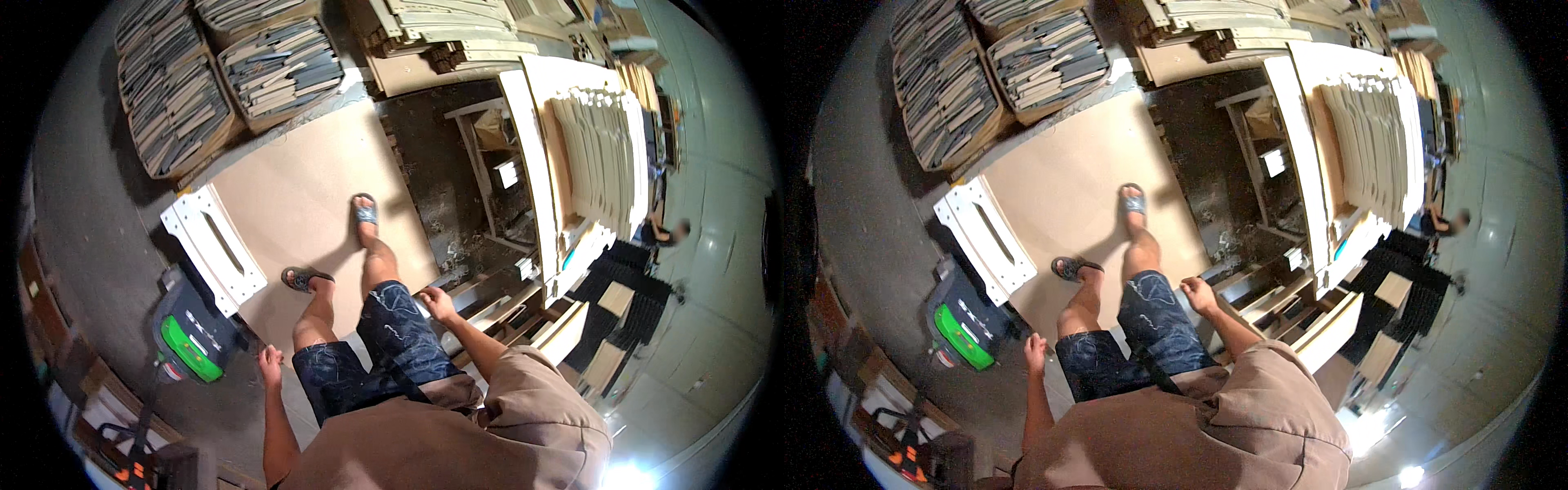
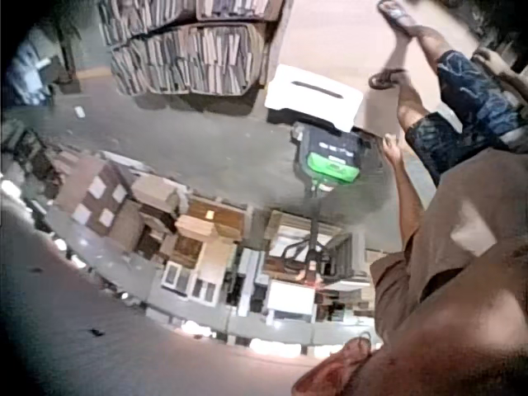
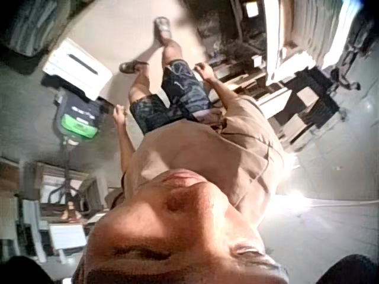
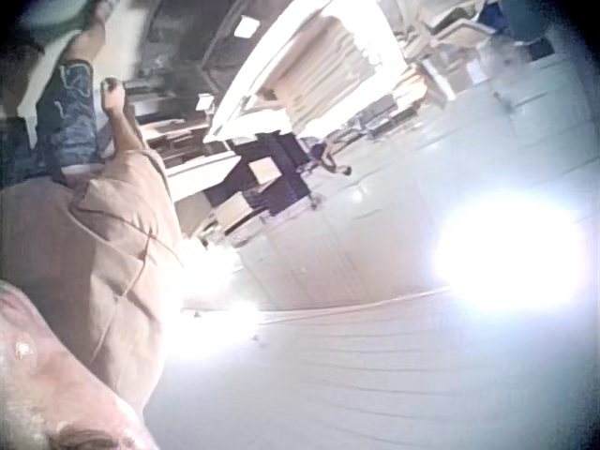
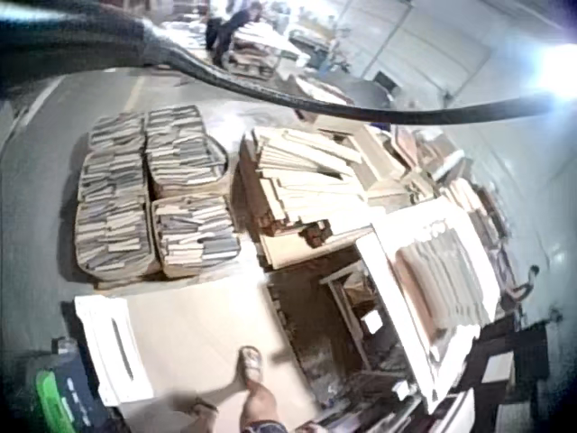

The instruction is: The person picks up curved white wooden parts from a stack and places them onto a cardboard sheet on the floor.

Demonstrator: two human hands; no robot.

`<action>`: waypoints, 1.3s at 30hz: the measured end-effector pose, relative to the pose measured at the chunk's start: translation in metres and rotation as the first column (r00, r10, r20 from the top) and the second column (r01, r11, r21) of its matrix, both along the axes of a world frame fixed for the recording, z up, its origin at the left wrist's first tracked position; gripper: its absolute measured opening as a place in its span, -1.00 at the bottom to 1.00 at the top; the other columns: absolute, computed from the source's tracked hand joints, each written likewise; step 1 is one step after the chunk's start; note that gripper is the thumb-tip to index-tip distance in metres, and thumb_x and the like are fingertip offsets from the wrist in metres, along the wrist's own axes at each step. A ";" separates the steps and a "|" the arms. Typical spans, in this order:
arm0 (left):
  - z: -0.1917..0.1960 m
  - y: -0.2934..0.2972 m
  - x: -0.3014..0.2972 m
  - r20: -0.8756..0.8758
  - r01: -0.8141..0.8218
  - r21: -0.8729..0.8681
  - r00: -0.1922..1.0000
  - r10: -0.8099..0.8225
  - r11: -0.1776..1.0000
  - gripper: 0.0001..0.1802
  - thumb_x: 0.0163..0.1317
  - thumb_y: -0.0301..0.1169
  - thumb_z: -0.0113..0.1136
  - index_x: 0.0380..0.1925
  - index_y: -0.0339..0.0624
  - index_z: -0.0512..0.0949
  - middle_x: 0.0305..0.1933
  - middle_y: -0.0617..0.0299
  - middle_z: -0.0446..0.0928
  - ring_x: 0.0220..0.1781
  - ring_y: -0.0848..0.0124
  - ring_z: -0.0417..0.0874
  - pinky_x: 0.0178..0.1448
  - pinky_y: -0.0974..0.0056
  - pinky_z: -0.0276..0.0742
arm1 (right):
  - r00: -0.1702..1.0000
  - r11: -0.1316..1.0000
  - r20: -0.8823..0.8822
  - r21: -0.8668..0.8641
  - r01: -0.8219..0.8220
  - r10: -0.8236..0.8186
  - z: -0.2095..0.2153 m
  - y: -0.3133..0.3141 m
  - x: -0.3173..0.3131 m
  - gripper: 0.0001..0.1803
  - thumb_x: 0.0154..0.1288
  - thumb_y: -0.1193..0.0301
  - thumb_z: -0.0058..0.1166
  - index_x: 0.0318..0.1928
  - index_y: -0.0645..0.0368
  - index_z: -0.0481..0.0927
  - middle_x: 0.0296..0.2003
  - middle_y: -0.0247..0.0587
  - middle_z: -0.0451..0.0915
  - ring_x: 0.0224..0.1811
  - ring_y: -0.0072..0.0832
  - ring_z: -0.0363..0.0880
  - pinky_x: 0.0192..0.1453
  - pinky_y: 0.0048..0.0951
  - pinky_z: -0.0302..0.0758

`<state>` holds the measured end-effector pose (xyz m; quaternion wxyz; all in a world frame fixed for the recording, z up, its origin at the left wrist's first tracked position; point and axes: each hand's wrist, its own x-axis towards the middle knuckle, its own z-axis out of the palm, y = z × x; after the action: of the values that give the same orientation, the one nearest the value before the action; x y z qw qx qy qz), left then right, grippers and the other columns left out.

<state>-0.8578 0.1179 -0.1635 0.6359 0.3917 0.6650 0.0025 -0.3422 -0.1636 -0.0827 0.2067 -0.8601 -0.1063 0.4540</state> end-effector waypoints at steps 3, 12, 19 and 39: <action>0.005 -0.025 0.053 0.030 -0.026 0.015 0.999 0.026 1.000 -0.58 0.54 -0.15 0.07 0.08 -0.32 0.51 -0.16 0.10 0.64 -0.18 0.37 0.65 -0.08 0.28 0.61 | 0.968 0.978 0.143 -0.015 0.210 -0.206 0.003 -0.079 0.054 -0.60 0.41 0.18 0.15 0.02 0.27 0.67 -0.11 0.04 0.73 -0.01 -0.19 0.72 0.13 -0.26 0.58; 0.028 0.012 0.250 -0.041 0.175 0.036 0.984 -0.173 0.984 -0.58 0.55 -0.18 0.05 0.15 -0.32 0.49 -0.08 0.03 0.65 -0.10 0.33 0.68 0.02 0.27 0.62 | 0.597 0.509 -0.139 0.394 0.765 -0.790 0.019 -0.139 0.201 -0.64 0.47 0.24 0.22 0.10 0.22 0.60 -0.21 -0.38 0.62 -0.20 -0.66 0.52 -0.06 -0.57 0.49; 0.080 -0.050 0.553 0.163 0.450 0.058 0.876 -0.454 0.891 -0.50 0.54 -0.11 0.06 0.25 -0.28 0.43 0.01 0.00 0.65 -0.02 0.32 0.69 0.12 0.24 0.60 | 0.436 0.965 0.865 0.257 0.044 -0.250 0.220 -0.129 0.485 -0.36 0.12 0.26 0.48 0.19 0.16 0.54 0.08 0.03 0.61 0.15 -0.10 0.59 0.29 -0.19 0.51; 0.130 -0.140 0.683 0.198 0.440 0.027 0.878 -0.436 0.898 -0.68 0.53 -0.38 0.07 0.15 -0.35 0.53 -0.10 0.10 0.69 -0.06 0.38 0.72 0.05 0.34 0.65 | 0.486 0.940 0.809 -0.325 -0.099 0.331 0.315 -0.245 0.811 -0.22 0.10 0.21 0.48 0.27 0.25 0.42 0.09 0.18 0.59 0.12 0.08 0.60 0.12 -0.07 0.55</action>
<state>-0.1745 -0.0226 -0.0339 0.6870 0.5236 0.4921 -0.1083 0.4689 -0.4085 0.2321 -0.0344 -0.9684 -0.2471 0.0040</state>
